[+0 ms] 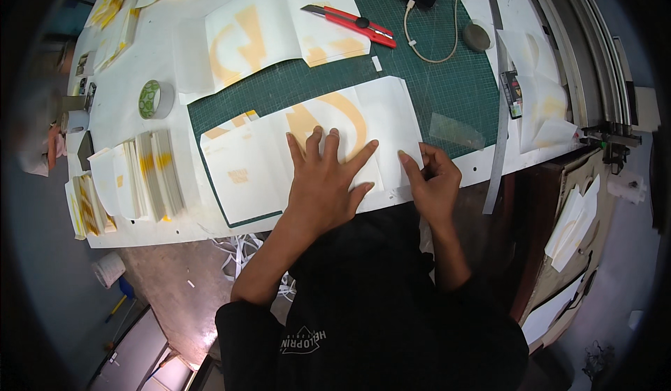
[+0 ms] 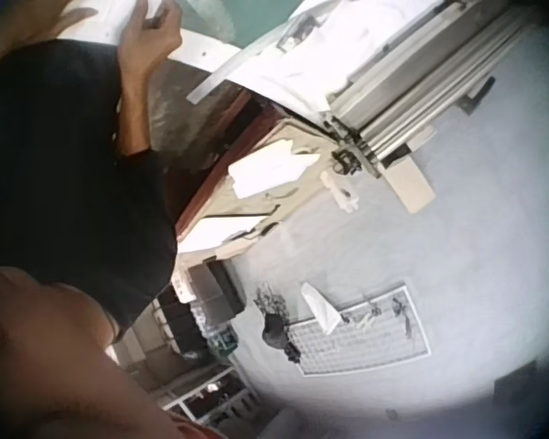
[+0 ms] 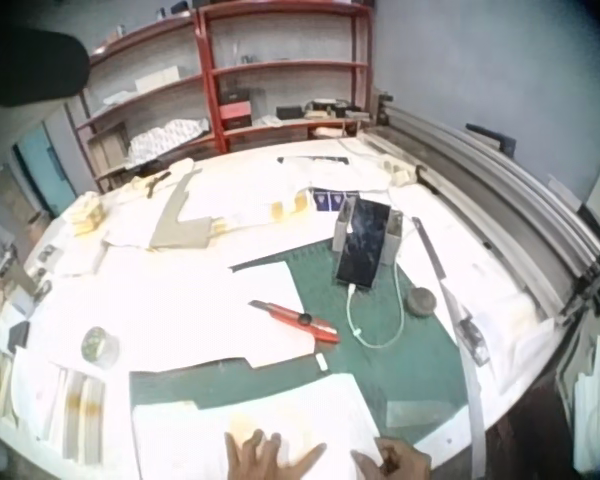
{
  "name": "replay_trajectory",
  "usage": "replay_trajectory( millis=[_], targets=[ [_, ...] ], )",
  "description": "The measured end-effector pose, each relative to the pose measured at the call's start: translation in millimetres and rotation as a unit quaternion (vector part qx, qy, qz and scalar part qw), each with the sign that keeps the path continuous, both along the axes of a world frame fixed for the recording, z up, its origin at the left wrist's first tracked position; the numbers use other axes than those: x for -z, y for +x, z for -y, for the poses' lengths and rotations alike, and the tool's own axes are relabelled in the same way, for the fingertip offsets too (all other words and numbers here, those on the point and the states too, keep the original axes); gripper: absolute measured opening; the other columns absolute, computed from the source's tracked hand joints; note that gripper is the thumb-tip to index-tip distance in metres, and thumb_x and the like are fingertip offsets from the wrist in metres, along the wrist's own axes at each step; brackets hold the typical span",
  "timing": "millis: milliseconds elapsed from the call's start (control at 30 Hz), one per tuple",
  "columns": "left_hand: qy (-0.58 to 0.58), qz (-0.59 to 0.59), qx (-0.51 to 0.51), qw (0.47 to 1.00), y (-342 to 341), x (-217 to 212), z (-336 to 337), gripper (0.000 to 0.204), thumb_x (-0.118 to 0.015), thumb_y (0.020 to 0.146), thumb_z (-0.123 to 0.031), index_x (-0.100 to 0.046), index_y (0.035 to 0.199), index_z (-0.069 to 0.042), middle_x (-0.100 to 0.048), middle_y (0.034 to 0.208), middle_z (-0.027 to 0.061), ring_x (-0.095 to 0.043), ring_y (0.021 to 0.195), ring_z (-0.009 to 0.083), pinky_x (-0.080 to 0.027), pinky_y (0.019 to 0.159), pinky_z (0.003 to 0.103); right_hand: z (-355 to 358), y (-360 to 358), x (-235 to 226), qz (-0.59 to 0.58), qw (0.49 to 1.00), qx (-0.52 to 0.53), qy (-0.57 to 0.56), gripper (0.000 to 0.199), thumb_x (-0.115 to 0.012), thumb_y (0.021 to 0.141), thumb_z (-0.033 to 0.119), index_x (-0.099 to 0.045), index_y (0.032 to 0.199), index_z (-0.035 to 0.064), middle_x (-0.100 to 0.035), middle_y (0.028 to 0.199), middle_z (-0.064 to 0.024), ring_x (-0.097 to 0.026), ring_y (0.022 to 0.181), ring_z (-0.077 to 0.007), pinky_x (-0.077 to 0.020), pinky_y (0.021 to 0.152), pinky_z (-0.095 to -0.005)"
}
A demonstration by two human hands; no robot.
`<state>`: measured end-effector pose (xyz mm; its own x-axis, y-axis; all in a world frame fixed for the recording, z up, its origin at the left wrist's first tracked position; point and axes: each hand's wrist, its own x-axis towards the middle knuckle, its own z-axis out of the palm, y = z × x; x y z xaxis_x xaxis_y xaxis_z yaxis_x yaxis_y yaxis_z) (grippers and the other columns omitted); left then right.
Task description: The person assembles a book by hand, placing a printed sheet into a folded cover and smoothing the pages. They repeatedly open and close the book to check the alignment and fit of the inserted sheet. The person handles multiple book units on a workbench, stacking completed items to the side.
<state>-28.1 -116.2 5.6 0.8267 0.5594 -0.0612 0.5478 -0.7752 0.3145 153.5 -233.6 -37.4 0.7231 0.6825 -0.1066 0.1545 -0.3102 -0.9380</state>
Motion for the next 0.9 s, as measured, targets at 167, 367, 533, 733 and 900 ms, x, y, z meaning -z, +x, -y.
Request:
replay_trajectory(
  millis=[167, 367, 533, 733, 900],
  targets=[
    [-0.013, 0.026, -0.030, 0.999, -1.6, 5.4, 3.8, 0.079, -0.077, 0.092, -0.047, -0.048, 0.161, -0.022, -0.046, 0.147, 0.0298, -0.039, 0.143, 0.0533, -0.020, 0.120, 0.079, 2.2, 5.1, 1.7, 0.022, 0.999, -0.025, -0.028, 0.023, -0.085, 0.091, 0.011, -0.072, 0.103, -0.0031, -0.075, 0.082, -0.0082, -0.059, 0.060, -0.0073, -0.0430, 0.053, -0.0257],
    [-0.037, 0.188, -0.113, 0.975, -10.0, 4.5, -10.7, 0.106, -0.090, 0.080, -0.046, -0.037, 0.165, -0.012, -0.040, 0.156, 0.0305, -0.037, 0.147, 0.0516, -0.018, 0.122, 0.075, -1.5, -3.7, -33.7, 0.245, 0.959, -0.103, 0.097, 0.009, -0.079, 0.092, 0.003, -0.072, 0.097, -0.0007, -0.074, 0.086, -0.0144, -0.069, 0.067, -0.0221, -0.0496, 0.060, -0.0327],
    [-0.066, 0.383, -0.139, 0.911, -40.4, -37.6, -82.2, 0.079, -0.089, 0.085, -0.027, -0.050, 0.150, -0.005, -0.061, 0.139, 0.0190, -0.056, 0.132, 0.0330, -0.034, 0.117, 0.056, -8.3, 5.7, -95.4, 0.154, 0.942, -0.165, 0.248, 0.005, -0.076, 0.093, 0.000, -0.073, 0.097, -0.0014, -0.076, 0.090, -0.0156, -0.073, 0.077, -0.0233, -0.0546, 0.073, -0.0317],
    [-0.082, 0.470, -0.148, 0.866, -37.2, -176.3, -67.4, 0.017, -0.079, 0.099, -0.013, -0.072, 0.099, 0.003, -0.074, 0.081, 0.0027, -0.063, 0.075, 0.0062, -0.051, 0.068, 0.025, -30.4, 35.1, -196.7, -0.020, 0.931, -0.157, 0.328, 0.015, -0.076, 0.101, 0.009, -0.071, 0.102, -0.0048, -0.074, 0.090, -0.0059, -0.067, 0.081, -0.0084, -0.0526, 0.073, -0.0242],
    [0.119, 0.447, -0.106, 0.880, -48.0, -285.4, -29.6, 0.022, -0.081, 0.097, -0.015, -0.069, 0.089, 0.002, -0.063, 0.067, 0.0019, -0.049, 0.061, 0.0049, -0.037, 0.054, 0.026, -26.6, 31.6, -260.2, -0.018, 0.906, -0.171, 0.388, 0.020, -0.073, 0.105, 0.016, -0.071, 0.100, -0.0041, -0.073, 0.086, -0.0041, -0.063, 0.075, -0.0048, -0.0488, 0.069, -0.0204]
  ],
)
